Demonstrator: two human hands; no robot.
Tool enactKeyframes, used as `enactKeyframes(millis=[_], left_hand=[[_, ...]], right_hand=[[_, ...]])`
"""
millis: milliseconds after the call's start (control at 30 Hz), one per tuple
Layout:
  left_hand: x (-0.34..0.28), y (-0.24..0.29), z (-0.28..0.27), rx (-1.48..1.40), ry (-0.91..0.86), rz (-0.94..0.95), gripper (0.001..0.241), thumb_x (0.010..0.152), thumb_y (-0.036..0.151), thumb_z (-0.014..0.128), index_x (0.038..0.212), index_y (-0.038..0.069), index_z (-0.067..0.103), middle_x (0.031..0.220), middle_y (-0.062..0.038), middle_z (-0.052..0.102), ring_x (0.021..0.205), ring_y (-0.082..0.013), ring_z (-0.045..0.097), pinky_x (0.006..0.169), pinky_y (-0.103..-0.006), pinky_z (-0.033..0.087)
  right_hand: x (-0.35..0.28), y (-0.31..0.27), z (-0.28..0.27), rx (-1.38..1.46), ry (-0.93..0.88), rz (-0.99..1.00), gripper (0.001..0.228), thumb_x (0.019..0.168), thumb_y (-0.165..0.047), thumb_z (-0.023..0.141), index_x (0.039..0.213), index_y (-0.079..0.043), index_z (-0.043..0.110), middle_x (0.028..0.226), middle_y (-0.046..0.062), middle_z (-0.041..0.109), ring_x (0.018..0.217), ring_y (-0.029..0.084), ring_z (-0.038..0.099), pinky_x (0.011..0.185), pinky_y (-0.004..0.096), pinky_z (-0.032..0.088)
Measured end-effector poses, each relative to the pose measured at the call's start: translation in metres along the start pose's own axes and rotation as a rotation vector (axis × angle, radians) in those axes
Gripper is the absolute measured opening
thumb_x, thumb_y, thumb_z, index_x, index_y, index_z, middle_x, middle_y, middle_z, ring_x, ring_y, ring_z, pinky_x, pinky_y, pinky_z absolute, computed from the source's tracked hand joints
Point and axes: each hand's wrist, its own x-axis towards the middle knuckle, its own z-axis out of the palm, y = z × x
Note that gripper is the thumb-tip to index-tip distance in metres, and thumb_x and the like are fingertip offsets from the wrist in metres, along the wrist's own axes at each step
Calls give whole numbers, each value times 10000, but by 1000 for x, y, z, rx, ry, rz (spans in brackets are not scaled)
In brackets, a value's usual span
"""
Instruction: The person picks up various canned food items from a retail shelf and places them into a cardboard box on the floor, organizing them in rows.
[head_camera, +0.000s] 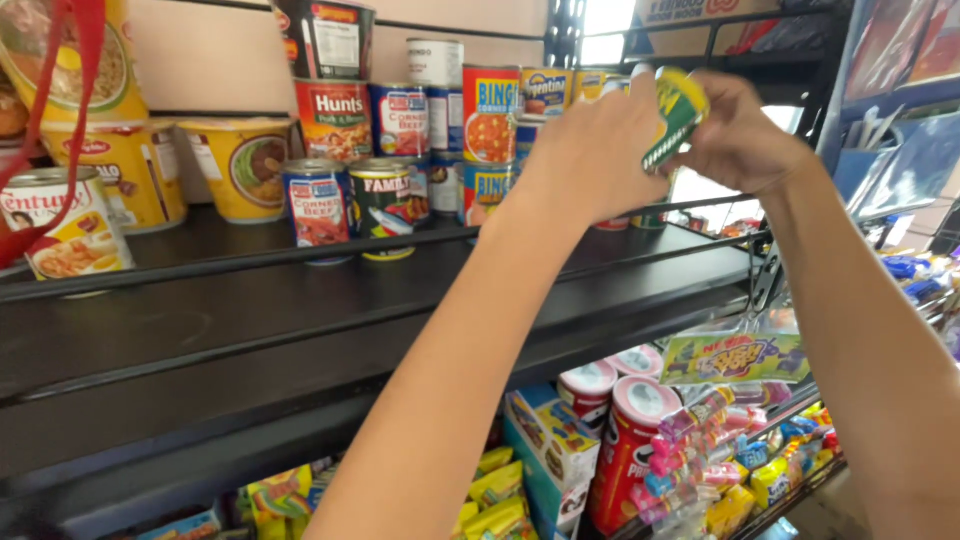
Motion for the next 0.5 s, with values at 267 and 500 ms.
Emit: enactKeyframes(millis=[267,500], left_hand=[[0,10,-19,163,186,69,921,676,426,876,1331,-34,419,1012,-165,674,792,-375,738,636,-462,597],[1,10,-17,196,172,80,868,694,411,869,1315,-6,429,1013,-145,681,748,-352,738,559,-481,575]], right_hand=[[13,66,-78,-948,504,185,462,866,-190,819,1286,-65,673,1220,146,708,1064,330,688,935,497,573],[17,50,-51,-1549,288,654,658,663,-284,956,1262,-129,732,1188,172,733,1110,393,681,978,491,534]])
